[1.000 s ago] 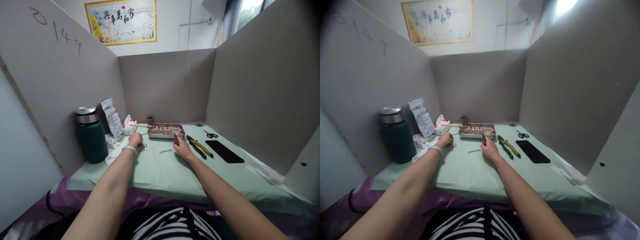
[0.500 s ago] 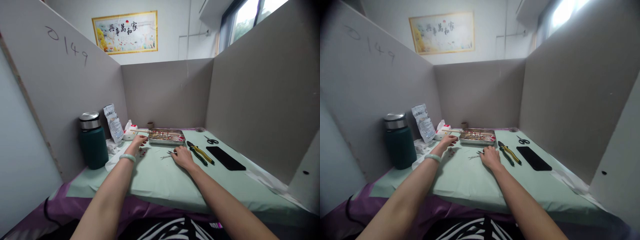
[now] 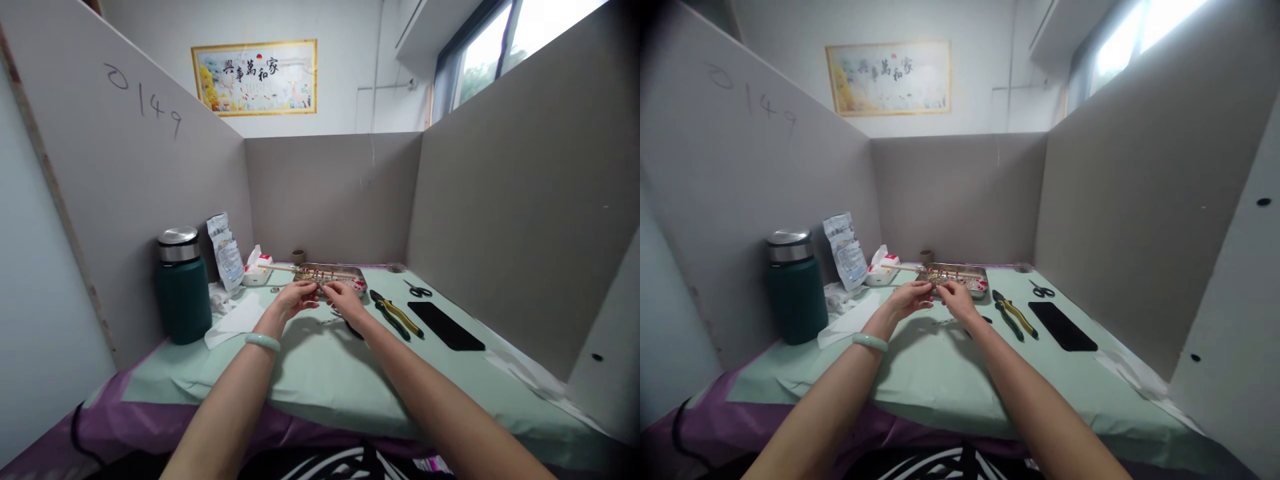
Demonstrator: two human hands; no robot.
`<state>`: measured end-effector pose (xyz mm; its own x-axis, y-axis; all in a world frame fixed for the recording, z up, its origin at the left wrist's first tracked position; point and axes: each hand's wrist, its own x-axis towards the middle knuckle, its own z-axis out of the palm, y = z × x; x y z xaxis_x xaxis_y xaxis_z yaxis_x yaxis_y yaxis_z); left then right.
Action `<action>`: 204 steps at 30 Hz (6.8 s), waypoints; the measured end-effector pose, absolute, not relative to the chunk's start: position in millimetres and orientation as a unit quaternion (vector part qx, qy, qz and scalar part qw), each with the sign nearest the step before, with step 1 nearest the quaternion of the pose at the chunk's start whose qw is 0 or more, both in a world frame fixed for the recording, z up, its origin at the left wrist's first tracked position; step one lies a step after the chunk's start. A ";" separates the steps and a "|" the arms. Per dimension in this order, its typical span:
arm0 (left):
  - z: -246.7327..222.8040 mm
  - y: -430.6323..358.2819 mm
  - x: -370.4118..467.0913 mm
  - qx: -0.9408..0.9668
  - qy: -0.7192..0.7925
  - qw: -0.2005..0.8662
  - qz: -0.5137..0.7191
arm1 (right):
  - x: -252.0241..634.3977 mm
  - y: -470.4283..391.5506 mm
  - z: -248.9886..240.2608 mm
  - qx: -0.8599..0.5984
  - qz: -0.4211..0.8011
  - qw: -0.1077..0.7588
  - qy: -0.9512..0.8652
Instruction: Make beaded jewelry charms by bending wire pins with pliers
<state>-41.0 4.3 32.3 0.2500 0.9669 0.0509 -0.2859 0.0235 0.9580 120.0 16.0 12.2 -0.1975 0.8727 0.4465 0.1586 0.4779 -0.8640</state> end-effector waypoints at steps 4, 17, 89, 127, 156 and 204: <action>31.4 0.8 -30.6 0.510 0.336 0.631 0.479 | 120.7 16.0 8.0 -0.342 0.423 0.537 -0.645; 17.0 0.0 -11.2 0.466 0.318 0.582 0.586 | 118.0 8.2 -3.3 -0.313 0.388 0.607 -0.619; 123.0 -61.9 47.7 0.610 0.286 0.151 0.723 | 128.4 12.9 -10.4 -0.278 0.508 0.619 -0.531; 57.9 -18.9 12.3 0.598 0.375 0.293 0.645 | 131.0 -6.0 30.5 -0.227 0.386 0.667 -0.595; 8.5 6.1 7.3 0.623 0.394 0.302 0.605 | 135.1 12.0 -11.0 -0.287 0.536 0.592 -0.529; 1.8 -0.4 -0.2 0.736 0.623 0.107 0.244 | 167.5 -7.3 -13.9 -0.610 -0.020 0.150 -0.777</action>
